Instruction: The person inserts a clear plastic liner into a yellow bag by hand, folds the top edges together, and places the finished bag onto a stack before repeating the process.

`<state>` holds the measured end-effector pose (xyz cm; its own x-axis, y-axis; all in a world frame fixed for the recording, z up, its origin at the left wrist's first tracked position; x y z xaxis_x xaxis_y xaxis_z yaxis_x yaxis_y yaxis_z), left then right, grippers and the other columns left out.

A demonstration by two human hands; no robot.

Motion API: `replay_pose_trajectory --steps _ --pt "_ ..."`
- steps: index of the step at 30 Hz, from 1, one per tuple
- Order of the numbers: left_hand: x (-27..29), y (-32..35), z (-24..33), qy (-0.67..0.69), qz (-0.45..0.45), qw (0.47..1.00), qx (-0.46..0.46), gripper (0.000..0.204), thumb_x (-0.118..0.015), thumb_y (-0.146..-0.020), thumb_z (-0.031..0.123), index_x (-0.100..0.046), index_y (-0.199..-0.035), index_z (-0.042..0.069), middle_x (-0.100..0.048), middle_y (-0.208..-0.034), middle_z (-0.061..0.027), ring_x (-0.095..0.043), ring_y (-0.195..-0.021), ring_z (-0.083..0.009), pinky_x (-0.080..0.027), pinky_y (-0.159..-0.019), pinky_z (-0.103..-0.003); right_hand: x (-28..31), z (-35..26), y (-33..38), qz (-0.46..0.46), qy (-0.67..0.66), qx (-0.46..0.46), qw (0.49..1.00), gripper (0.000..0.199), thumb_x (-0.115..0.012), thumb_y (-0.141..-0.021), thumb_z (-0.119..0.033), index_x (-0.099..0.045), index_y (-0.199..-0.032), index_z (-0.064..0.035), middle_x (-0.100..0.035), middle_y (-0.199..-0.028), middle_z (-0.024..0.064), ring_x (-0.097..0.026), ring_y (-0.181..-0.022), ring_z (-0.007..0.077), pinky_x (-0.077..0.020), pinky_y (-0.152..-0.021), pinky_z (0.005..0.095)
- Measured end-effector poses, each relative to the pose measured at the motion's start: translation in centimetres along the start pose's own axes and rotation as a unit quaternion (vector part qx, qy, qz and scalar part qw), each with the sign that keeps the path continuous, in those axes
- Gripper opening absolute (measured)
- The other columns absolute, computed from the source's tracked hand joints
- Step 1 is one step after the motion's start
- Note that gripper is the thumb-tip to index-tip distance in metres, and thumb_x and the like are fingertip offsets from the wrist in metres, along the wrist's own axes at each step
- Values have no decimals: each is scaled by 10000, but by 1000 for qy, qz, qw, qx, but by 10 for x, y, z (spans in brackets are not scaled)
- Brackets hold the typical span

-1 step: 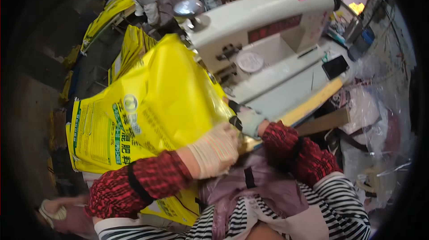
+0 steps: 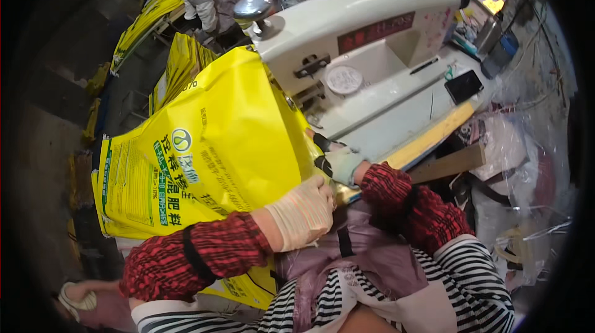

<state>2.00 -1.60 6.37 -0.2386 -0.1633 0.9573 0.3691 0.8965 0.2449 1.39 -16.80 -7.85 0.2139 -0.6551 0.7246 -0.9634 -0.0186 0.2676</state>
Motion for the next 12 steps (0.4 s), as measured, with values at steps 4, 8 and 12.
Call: replay_pose_trajectory --steps 4,8,12 --pt "13 9 -24 90 -167 978 87 162 -678 -621 329 -663 -665 174 -627 -789 -38 -593 -816 -227 -413 -743 -371 6 -16 15 47 -146 -85 984 767 -572 -881 -303 -226 -1560 -223 -668 -811 177 -653 -762 371 -508 -688 453" --pt "38 20 -35 56 -140 984 92 149 -669 -573 320 -632 -599 177 -611 -735 -35 -607 -734 -224 -412 -704 -380 -3 -3 -1 10 -112 -54 992 618 -563 -898 -292 -383 -1477 -168 -663 -751 169 -672 -710 316 -528 -639 432" --pt "38 -23 21 7 -94 995 -33 99 -630 -630 240 -613 -563 169 -559 -596 -24 -593 -657 -234 -408 -709 -381 7 -7 -5 -10 -78 15 997 588 -567 -909 -293 -424 -1433 -68 -677 -802 202 -679 -734 327 -536 -644 444"
Point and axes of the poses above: each hand's wrist, its own y-axis away from the middle knuckle, its own x-axis out of the back of the hand, z = x × y, the point moved 2 cm from there along -y, towards the middle knuckle
